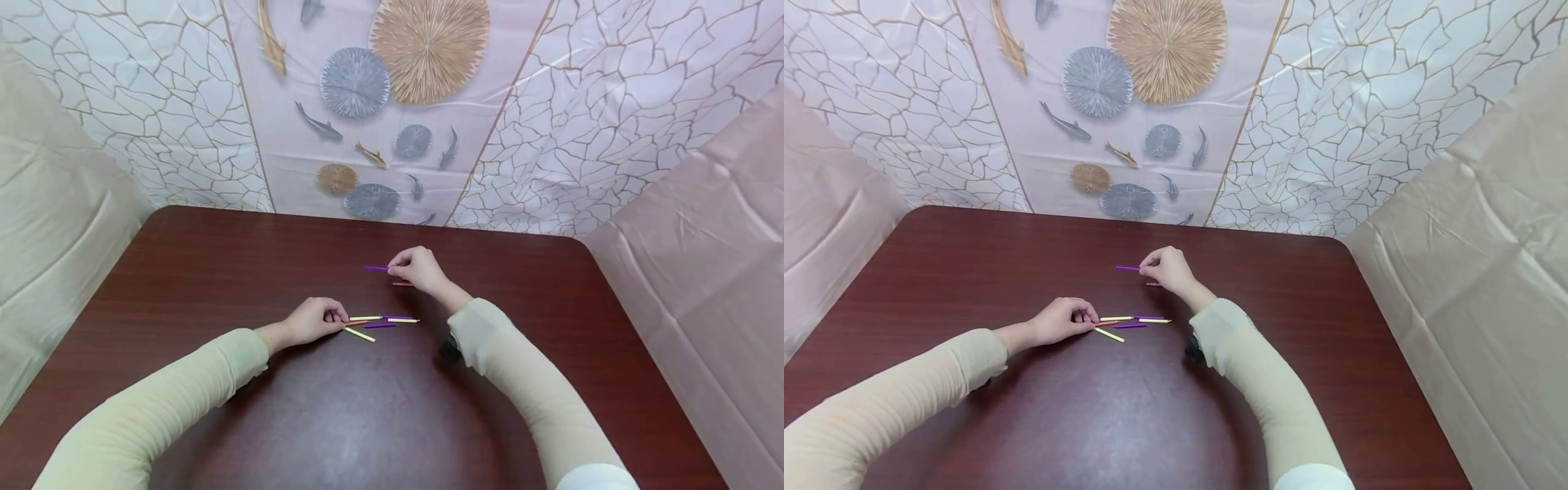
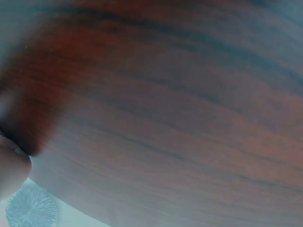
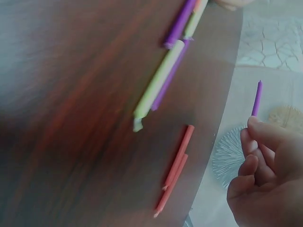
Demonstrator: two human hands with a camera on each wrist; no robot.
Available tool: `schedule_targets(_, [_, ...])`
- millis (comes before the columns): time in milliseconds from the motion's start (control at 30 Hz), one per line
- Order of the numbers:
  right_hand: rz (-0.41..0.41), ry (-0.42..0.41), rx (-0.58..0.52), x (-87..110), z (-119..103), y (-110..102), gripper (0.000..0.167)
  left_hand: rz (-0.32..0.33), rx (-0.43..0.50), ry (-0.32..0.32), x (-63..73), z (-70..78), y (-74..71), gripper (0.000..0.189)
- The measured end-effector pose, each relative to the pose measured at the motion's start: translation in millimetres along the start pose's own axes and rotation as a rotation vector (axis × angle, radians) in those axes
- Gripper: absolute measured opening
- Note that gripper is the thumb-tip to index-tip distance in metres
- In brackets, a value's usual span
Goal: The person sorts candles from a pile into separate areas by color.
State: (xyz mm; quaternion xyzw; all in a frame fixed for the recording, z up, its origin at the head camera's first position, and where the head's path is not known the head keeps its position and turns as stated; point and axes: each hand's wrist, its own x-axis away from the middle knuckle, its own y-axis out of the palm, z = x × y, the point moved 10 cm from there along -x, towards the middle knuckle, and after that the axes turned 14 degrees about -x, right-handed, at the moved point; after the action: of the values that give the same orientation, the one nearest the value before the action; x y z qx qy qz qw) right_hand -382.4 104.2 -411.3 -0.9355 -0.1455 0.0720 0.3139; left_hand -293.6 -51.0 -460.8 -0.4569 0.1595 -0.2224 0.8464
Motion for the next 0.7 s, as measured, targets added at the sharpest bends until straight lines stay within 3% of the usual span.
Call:
schedule_targets(367, [-0.023,0.137,-0.034,-17.5,17,27,0.009,-0.013,0.007,0.003,1.3,1.2,0.7,0.005])
schedule_targets(567, [-0.028,0.097,0.059,-19.8,15,38,0.008,-0.009,0.007,0.012,0.8,1.1,1.3,0.005])
schedule_targets(700, [-0.046,0.114,0.079,-20.5,16,44,0.008,-0.007,0.003,0.01,0.1,0.9,0.7,0.004])
